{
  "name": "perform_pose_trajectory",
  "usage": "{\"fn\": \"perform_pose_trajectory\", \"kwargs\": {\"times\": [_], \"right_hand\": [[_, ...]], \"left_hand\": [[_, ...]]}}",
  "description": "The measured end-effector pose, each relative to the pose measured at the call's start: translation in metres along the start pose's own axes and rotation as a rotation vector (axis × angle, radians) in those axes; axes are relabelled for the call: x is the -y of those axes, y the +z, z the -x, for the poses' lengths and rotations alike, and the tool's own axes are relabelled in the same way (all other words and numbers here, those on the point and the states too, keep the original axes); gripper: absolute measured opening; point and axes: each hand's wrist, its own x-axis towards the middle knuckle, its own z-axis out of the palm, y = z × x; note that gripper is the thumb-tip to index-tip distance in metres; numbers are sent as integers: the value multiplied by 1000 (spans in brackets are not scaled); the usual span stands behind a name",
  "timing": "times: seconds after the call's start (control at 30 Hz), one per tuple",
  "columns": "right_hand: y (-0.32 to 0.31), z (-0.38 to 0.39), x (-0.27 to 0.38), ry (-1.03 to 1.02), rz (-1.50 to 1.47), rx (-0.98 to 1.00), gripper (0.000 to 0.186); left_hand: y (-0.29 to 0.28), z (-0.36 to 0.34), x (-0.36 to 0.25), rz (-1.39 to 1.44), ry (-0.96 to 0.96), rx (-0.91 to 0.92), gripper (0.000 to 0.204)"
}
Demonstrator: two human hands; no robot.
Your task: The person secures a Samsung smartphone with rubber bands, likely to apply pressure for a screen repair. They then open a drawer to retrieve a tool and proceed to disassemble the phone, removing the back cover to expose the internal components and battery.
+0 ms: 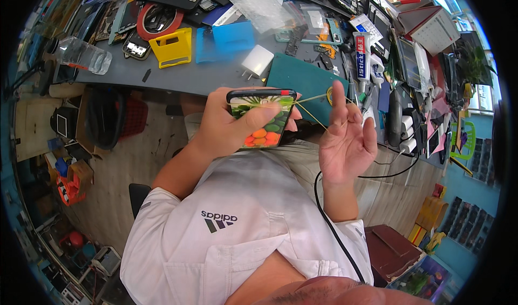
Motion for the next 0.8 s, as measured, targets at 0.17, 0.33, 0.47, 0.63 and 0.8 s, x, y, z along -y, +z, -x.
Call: {"fn": "perform_pose_trajectory", "kwargs": {"times": [0.17,0.33,0.47,0.63,0.8], "right_hand": [[12,-12,-11,-16,156,2,37],[26,-12,-13,43,985,37,40],[45,-15,-8,173,1649,180,36],[42,-9,-10,12,2150,481,27],[43,3,-14,105,2374,622,18]], "left_hand": [[0,4,-4,-389,117,107,35],[-2,5,5,-747,356,226,29],[-5,6,1,-974,162,470,31],[-1,12,15,-1140,-78,561,32],[3,10,31,-1211,-259,642,24]]}}
